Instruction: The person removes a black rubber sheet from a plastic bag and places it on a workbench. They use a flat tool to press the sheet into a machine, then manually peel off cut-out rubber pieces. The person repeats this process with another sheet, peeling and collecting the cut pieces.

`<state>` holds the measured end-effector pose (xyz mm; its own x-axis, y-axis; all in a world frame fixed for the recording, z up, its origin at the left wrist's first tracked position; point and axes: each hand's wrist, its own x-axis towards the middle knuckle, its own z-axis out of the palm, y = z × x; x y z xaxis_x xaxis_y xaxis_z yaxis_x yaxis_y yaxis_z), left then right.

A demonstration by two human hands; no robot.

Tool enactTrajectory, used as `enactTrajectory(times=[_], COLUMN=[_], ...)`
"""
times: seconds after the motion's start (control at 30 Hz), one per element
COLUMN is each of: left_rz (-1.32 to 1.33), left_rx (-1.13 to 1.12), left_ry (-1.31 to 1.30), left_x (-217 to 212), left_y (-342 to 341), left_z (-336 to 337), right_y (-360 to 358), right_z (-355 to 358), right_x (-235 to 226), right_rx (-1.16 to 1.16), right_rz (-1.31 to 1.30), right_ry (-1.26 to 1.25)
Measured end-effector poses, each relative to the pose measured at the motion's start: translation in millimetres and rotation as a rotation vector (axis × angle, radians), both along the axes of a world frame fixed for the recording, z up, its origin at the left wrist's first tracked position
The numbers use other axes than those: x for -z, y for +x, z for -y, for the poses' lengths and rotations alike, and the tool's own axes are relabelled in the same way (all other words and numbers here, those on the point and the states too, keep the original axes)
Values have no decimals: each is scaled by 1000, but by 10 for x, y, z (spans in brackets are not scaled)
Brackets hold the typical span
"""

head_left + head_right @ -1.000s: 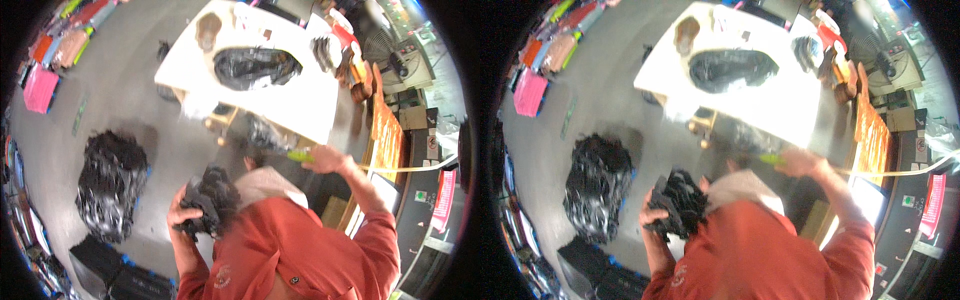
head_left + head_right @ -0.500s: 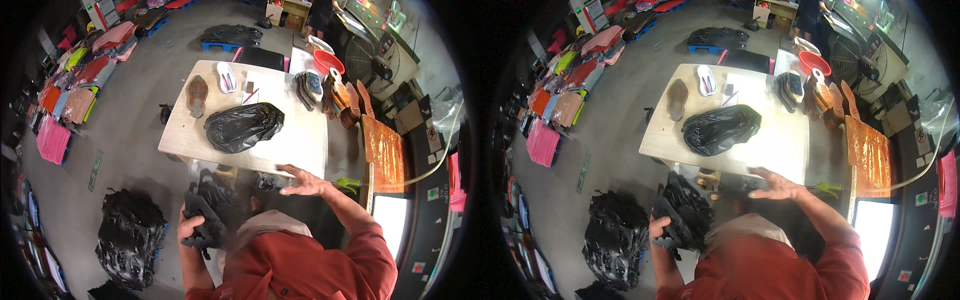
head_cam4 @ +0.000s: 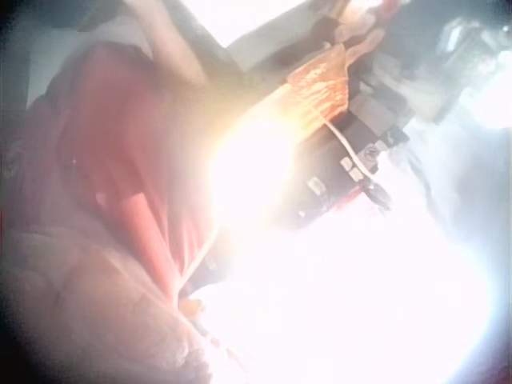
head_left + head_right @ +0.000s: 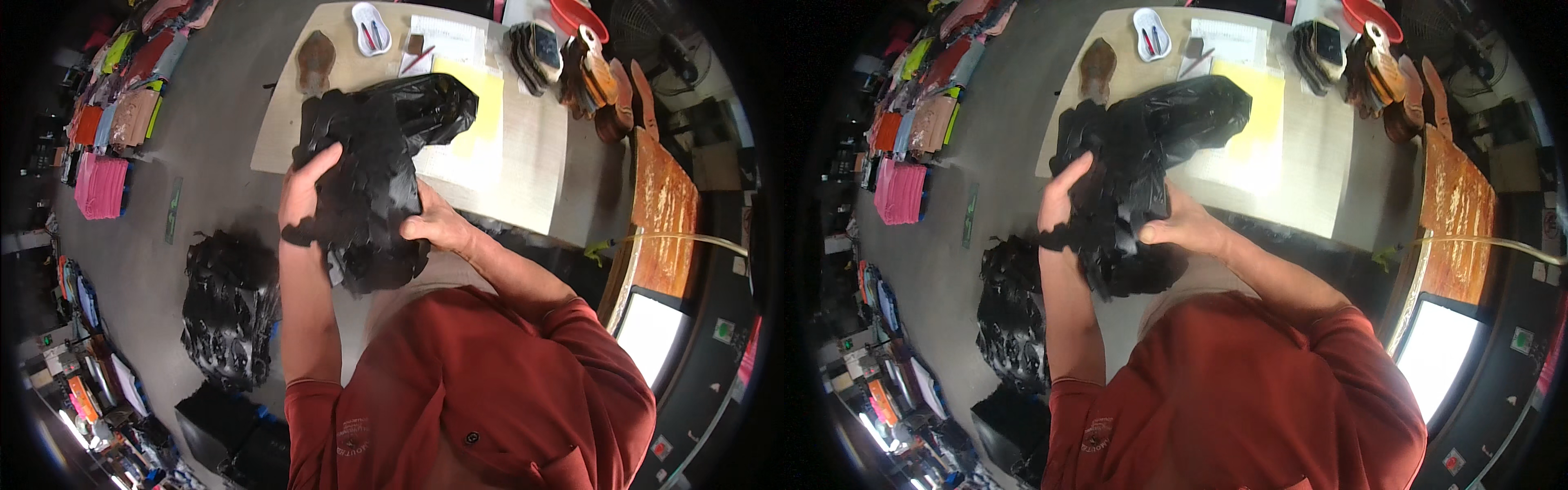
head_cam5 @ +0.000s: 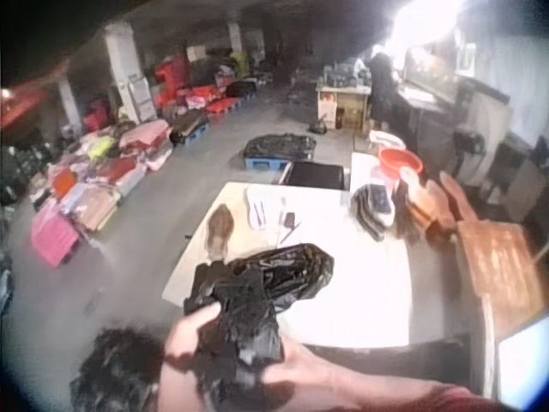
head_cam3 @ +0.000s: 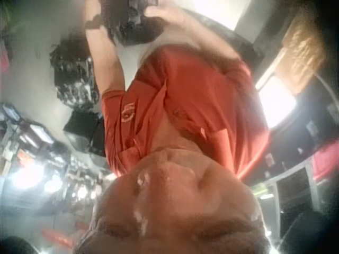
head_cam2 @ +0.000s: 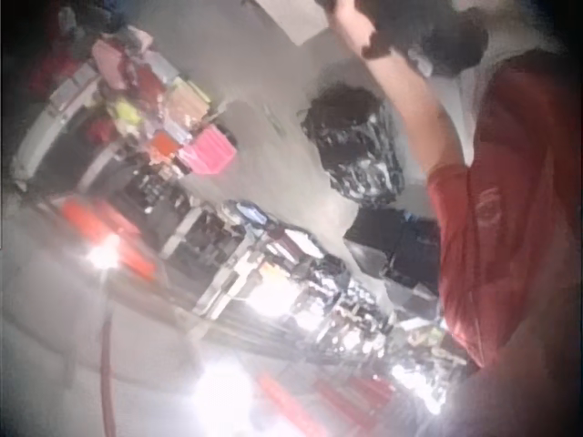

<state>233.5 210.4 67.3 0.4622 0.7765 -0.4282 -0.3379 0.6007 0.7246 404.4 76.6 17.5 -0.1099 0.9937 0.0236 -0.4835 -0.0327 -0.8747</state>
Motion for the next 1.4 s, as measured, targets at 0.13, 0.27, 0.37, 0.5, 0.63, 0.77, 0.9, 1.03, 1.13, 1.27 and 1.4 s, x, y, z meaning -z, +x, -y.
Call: enactTrajectory(times=[0.13,0.27,0.37,0.5,0.63,0.77,0.9,1.03,1.13,1.27,1.4], left_rz=[-144,-139,-99,-130,-2,22,-31,-95,-144,-451,-1109], left_rx=[16,108,60,149,257,442,662,639,522,205,303], left_ry=[23,-19,-70,2,-52,-24,64,-61,-5,564,1191], left_x=[-48,-59,34,176,286,274,274,582,948,1375,1747], left_y=[357,622,770,1024,1254,1314,1173,953,756,550,536], left_z=[-42,-98,-71,-219,-330,-397,-603,-896,-1207,-1694,-2055], right_y=[-28,121,281,389,399,375,239,48,-71,-209,-296], right_z=[-3,-6,-5,34,6,-5,45,57,40,-29,-277], right_x=[76,104,136,243,383,461,540,688,782,816,827], right_rx=[104,180,215,289,347,438,551,629,672,718,705], right_rz=[-100,-208,-310,-325,-353,-448,-477,-570,-603,-600,-584], right_ry=[-170,-218,-286,-245,-197,-337,-316,-345,-351,-399,-409])
